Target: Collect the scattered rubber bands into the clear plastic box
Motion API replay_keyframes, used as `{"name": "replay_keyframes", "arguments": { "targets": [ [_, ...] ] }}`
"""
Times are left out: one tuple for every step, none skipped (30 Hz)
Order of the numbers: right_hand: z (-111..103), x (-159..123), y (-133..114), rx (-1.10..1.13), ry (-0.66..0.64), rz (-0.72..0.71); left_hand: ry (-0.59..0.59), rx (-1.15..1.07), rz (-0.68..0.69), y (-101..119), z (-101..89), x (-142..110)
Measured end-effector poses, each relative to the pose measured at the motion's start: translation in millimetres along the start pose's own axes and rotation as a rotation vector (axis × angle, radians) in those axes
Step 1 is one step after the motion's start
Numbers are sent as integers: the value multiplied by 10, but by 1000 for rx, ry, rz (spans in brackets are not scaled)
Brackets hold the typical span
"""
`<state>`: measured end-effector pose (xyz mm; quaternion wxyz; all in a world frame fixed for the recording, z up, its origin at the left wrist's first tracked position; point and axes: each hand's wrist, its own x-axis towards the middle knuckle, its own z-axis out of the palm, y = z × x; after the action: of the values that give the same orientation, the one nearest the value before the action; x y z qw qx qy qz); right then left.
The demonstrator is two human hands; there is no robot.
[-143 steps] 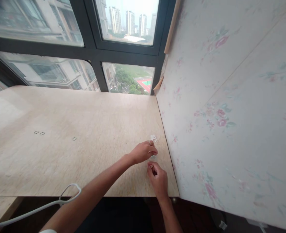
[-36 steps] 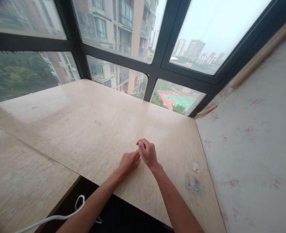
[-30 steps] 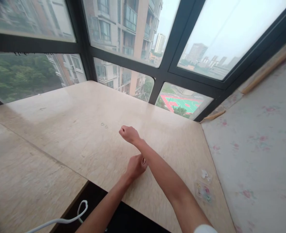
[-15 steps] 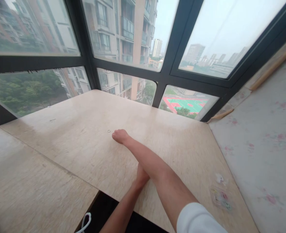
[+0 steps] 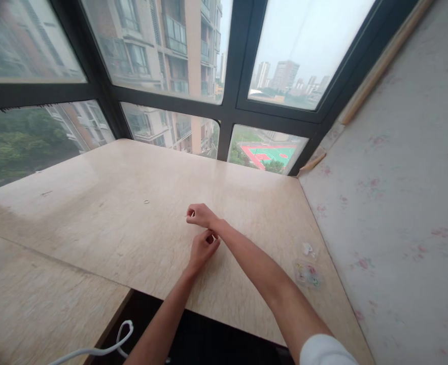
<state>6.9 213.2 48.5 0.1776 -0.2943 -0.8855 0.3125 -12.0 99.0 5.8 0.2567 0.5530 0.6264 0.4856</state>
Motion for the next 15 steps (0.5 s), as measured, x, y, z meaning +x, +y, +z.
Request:
{"name": "replay_keyframes", "arguments": {
  "targets": [
    [-44, -103, 20, 72, 65, 25, 18, -13, -7, 10, -8, 3],
    [-82, -203, 36, 142, 129, 52, 53, -33, -18, 20, -15, 7],
    [-113, -301, 49, 210, 189, 79, 87, -56, -30, 29, -21, 11],
    [-136, -396, 57, 277, 243, 105, 108, -75, -40, 37, -26, 15],
    [-155, -489, 62, 341, 292, 129, 111, -85, -45, 46, -31, 17],
    [-169, -581, 63, 402, 336, 152, 103, -88, -49, 54, -35, 19],
    [-181, -674, 60, 458, 377, 174, 92, -91, -52, 61, -39, 20],
    [-192, -770, 54, 506, 418, 194, 91, -93, -58, 68, -43, 21],
    [-203, -870, 45, 540, 460, 213, 103, -99, -69, 73, -46, 22],
    [-212, -976, 34, 581, 501, 228, 125, -105, -81, 77, -50, 24],
    [-220, -1090, 22, 641, 536, 237, 147, -110, -94, 80, -53, 27],
    [-226, -1212, 12, 723, 562, 238, 162, -113, -106, 82, -56, 30],
    [-230, -1341, 2, 819, 580, 233, 168, -110, -115, 83, -59, 33],
    [-233, -1478, -5, 917, 592, 225, 168, -103, -121, 84, -62, 35],
    [-235, -1619, -8, 999, 603, 218, 162, -93, -122, 84, -65, 37]
  ]
}}
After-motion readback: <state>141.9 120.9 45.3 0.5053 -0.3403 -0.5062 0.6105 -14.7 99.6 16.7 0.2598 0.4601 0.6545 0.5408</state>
